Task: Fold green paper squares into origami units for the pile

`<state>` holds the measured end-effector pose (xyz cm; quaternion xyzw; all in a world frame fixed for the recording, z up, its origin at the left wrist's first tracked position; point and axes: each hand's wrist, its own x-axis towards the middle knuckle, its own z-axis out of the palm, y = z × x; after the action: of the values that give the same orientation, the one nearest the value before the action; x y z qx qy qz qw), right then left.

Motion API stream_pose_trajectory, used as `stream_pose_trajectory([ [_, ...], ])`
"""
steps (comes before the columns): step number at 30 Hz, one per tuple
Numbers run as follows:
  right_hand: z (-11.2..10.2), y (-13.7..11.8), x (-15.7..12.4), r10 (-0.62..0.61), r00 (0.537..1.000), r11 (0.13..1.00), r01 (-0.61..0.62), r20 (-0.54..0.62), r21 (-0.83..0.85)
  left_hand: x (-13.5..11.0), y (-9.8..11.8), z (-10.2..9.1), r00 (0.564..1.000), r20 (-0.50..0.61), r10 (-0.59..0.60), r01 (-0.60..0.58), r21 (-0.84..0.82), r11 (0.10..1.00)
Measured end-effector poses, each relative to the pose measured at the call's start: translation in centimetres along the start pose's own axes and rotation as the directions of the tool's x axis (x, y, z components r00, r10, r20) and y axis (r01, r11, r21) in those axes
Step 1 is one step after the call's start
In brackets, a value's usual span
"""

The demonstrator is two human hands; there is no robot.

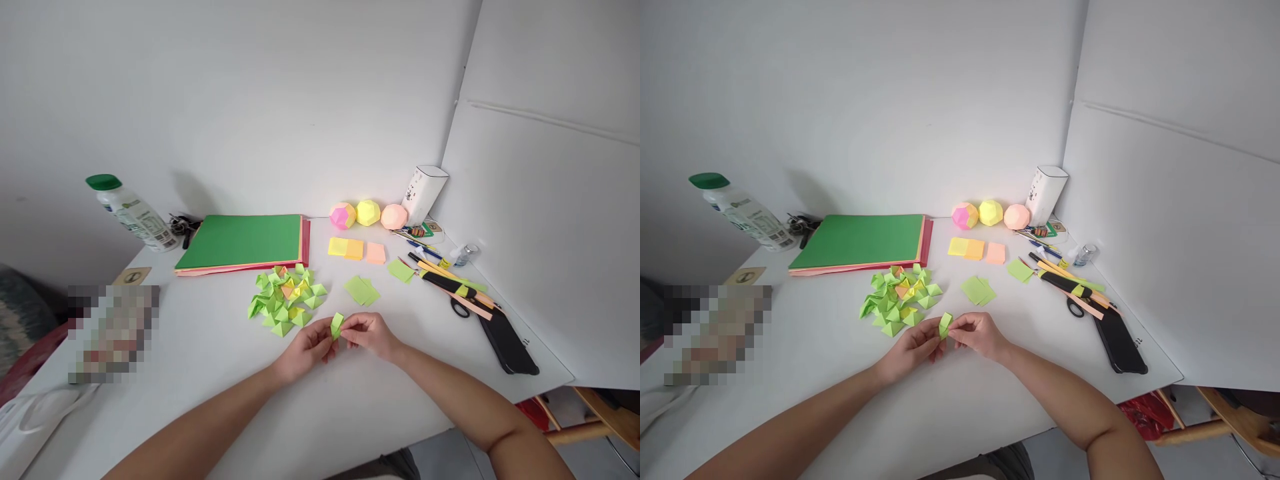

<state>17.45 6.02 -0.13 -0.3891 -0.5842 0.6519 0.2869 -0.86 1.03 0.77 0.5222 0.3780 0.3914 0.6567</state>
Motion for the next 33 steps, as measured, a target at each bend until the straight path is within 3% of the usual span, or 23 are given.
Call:
stream_pose_trajectory([
  [15,0.3,0.0,-0.3,-0.047,0.998,0.998,0.045,0.043,0.040,0.1,-0.7,0.1,0.998,-0.065,-0.009,0.010,0.017,1.000],
  [24,1.0,0.2,-0.6,-0.137,0.990,0.943,0.144,0.043,-0.299,0.0,-2.0,0.2,0.992,-0.122,0.022,-0.008,0.115,0.993],
  [33,1.1,0.2,-0.4,-0.170,0.984,0.930,0.177,0.049,-0.322,0.1,-2.2,0.5,0.995,-0.094,0.033,-0.021,0.125,0.992],
])
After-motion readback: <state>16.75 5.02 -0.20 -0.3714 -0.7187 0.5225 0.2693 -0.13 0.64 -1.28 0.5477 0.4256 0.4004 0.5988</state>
